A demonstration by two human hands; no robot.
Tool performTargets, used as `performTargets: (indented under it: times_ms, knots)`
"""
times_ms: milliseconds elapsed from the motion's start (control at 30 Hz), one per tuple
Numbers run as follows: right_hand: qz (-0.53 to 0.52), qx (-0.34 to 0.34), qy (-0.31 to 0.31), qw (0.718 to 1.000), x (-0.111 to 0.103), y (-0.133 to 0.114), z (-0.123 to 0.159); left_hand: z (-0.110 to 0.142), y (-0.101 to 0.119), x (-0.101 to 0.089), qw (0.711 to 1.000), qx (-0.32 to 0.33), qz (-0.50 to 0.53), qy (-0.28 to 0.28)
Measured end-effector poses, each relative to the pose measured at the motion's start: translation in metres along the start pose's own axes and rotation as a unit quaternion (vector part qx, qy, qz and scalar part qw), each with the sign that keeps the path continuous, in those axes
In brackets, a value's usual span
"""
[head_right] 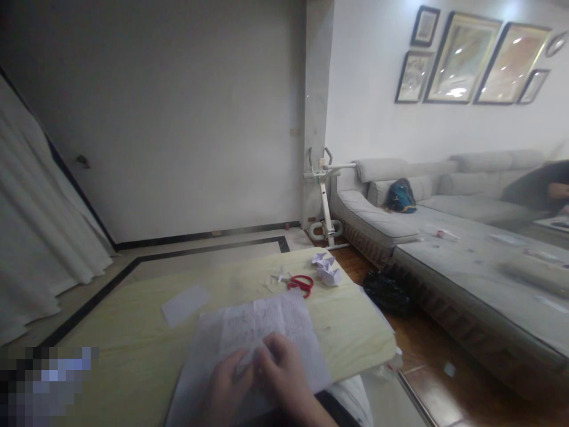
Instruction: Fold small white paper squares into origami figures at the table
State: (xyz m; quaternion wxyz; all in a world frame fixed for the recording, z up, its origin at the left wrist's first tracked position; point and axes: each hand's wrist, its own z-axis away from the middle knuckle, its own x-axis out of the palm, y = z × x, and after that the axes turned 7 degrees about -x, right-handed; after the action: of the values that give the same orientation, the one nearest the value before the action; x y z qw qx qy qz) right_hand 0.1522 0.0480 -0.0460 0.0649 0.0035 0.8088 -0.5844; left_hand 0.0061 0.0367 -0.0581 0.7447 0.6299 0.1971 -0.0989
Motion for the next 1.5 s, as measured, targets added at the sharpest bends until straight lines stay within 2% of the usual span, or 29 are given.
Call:
performTargets:
  times_ms: [133,233,333,400,500,700,833,1033,1167,1367,1500]
  knots:
    - [-0.012,-0.015,0.005,1.0,0.001,0.007,0.002,-0.001,0.002,0.0,1.0,0.009,0.003,-0.018]
    - [-0.008,-0.027,0.006,1.0,0.0,0.01,0.003,0.0,0.005,0.0,1.0,-0.006,0.002,0.014]
    - [-0.017,-0.008,0.033,0.999,-0.001,0.009,0.002,0.004,0.012,0.0,0.999,-0.004,0.014,0.039]
    - [-0.032,0.014,0.048,0.998,-0.003,0.006,0.001,0.008,0.017,-0.002,0.999,0.004,0.029,0.016]
    - [-0.054,0.031,0.032,0.998,-0.004,0.0,-0.001,0.012,0.024,-0.006,0.999,0.008,0.049,-0.014]
    - [0.013,0.035,0.023,0.999,-0.005,-0.004,0.002,0.014,0.029,-0.012,0.996,0.0,0.091,0.006]
    - [0.001,0.035,0.0,0.999,-0.006,-0.003,0.003,0.015,0.031,-0.013,0.996,-0.005,0.089,0.0]
    - [0.006,0.03,0.001,1.0,-0.008,-0.007,0.004,0.017,0.035,-0.013,0.996,0.023,0.088,-0.01]
    - [-0.003,0.027,-0.002,1.0,-0.008,-0.005,0.005,0.017,0.033,-0.013,0.995,0.022,0.096,-0.017]
    - [-0.017,0.027,-0.01,0.999,-0.008,-0.009,0.004,0.014,0.029,-0.009,0.992,-0.023,0.122,-0.01]
    - [-0.031,0.049,0.001,0.998,-0.007,-0.016,0.005,0.012,0.027,-0.007,0.994,-0.009,0.108,-0.006]
